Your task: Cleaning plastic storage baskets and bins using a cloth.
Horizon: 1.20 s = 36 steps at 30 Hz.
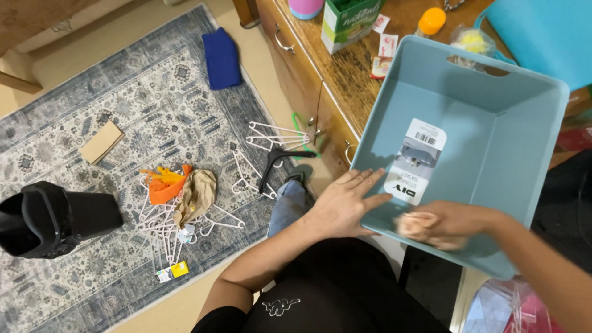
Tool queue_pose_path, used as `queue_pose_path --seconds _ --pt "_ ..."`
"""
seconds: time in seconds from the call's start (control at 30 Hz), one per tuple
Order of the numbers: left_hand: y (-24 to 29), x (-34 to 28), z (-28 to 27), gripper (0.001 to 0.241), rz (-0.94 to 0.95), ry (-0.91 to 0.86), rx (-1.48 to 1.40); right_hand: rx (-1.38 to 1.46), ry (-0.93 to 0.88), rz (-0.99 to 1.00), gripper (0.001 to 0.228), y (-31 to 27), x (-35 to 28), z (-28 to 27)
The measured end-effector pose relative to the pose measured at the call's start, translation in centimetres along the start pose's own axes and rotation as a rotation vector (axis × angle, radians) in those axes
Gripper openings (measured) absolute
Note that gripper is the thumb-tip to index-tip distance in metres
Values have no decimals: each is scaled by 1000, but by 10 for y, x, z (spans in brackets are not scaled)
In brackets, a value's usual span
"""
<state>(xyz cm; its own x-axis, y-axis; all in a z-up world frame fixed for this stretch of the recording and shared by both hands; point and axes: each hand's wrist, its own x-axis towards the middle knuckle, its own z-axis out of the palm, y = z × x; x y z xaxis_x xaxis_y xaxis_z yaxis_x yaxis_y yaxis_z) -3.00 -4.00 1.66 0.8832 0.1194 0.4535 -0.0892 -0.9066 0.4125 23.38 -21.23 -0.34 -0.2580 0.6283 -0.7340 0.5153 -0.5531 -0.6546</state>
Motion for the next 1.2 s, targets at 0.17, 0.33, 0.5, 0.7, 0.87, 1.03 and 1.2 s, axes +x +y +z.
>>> queue_pose_path --seconds 0.17,0.33,0.5,0.7,0.87,1.03,1.2 --pt "6 5 -9 72 -103 -143 63 56 -26 289 33 10 -34 -26" --pt "-3 5 -6 47 -16 -220 44 -161 637 310 44 -2 -3 -35" --pt "-11 8 1 53 15 -148 73 -1030 828 45 77 50 83 9" --pt "-10 10 0 67 20 -124 64 -792 783 -677 38 14 122 13" --pt "-11 7 -4 59 47 -74 9 -935 941 -675 26 -47 104 -46" --pt "-8 4 3 63 -27 -18 12 -983 1088 -144 69 49 98 -100" --pt "-13 1 1 66 -68 -8 17 -773 798 477 116 65 98 -63"
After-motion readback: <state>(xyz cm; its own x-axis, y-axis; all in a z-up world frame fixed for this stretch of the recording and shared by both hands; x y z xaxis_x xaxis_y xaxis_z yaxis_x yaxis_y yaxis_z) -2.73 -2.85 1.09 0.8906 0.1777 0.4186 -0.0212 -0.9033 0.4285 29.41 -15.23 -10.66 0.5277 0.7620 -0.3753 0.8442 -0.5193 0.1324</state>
